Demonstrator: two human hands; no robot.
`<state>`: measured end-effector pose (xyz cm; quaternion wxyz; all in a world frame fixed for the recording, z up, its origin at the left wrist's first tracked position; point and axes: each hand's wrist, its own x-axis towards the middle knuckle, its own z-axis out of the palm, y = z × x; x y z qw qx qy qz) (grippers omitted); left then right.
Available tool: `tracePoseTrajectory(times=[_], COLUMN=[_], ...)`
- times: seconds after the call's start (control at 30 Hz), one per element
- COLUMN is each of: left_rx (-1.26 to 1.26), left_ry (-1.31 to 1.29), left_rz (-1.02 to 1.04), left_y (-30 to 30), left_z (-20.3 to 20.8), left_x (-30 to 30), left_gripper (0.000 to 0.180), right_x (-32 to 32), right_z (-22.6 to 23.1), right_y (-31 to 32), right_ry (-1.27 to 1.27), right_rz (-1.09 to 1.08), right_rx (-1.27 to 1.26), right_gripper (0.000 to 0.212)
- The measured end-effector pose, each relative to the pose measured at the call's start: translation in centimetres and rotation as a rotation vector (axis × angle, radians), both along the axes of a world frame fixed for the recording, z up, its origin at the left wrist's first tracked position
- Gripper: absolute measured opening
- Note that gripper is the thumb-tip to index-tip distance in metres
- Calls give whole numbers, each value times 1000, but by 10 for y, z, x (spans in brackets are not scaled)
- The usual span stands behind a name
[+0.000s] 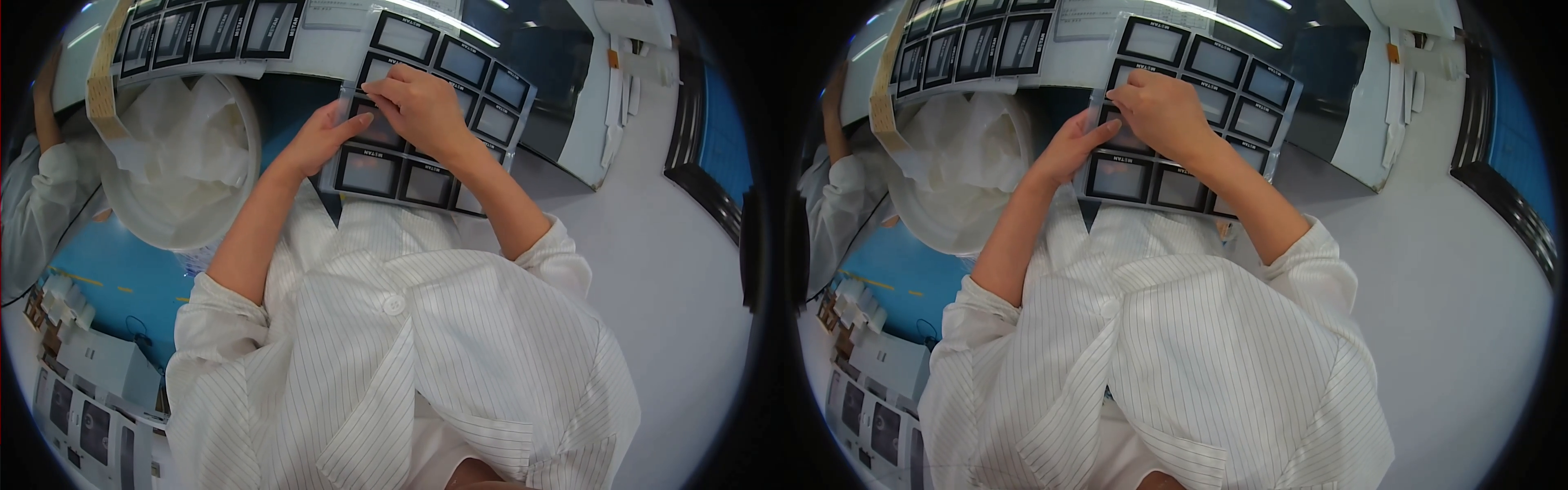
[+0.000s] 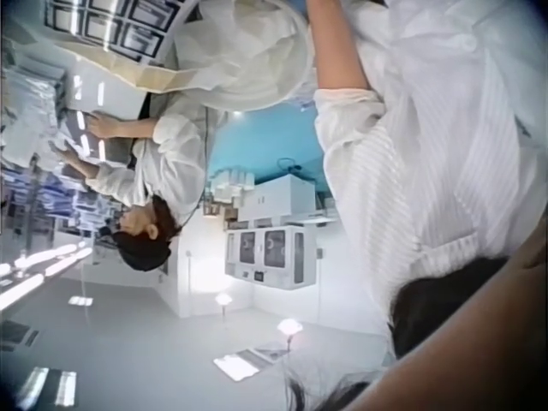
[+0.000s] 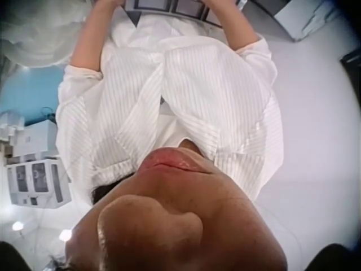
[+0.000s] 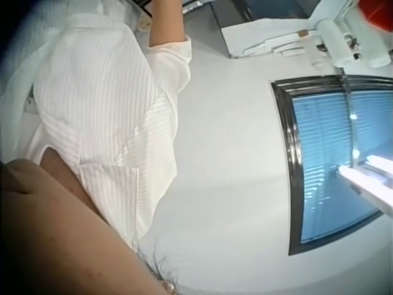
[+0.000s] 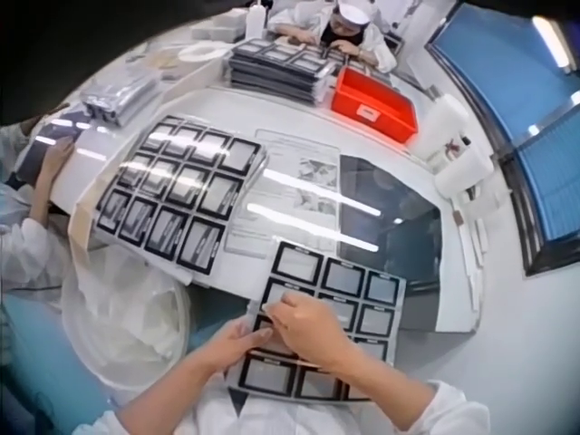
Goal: The person places small components into a grid tray by hand.
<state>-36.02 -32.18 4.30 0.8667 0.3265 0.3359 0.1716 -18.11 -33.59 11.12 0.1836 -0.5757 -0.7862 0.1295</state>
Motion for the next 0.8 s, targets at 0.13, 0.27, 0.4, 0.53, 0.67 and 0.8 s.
tracePoseTrajectory(times=[0.13, 0.27, 0.4, 0.53, 0.67, 0.8], left_rx=[-2, 2, -1, -20, 75, 90], left_ry=[5, -34, -18, -29, 0, -13], left_rz=[1, 3, -3, 3, 4, 32], left_y=[1, 1, 0, -1, -1, -2], left_z=[4, 2, 2, 3, -3, 0], left_x=[-1, 0, 0, 2, 2, 3], left_gripper=[28, 28, 27, 27, 27, 27], right_x=[-2, -2, -2, -2, -7, -12], right_z=[-1, 3, 2, 5, 3, 0], right_y=[1, 2, 2, 6, 9, 12], right_ry=[-37, 4, -56, -75, -101, -149], right_rz=[9, 0, 19, 41, 36, 36], right_rx=[-18, -37, -84, -124, -142, -168], right_gripper=[13, 13, 13, 14, 14, 13])
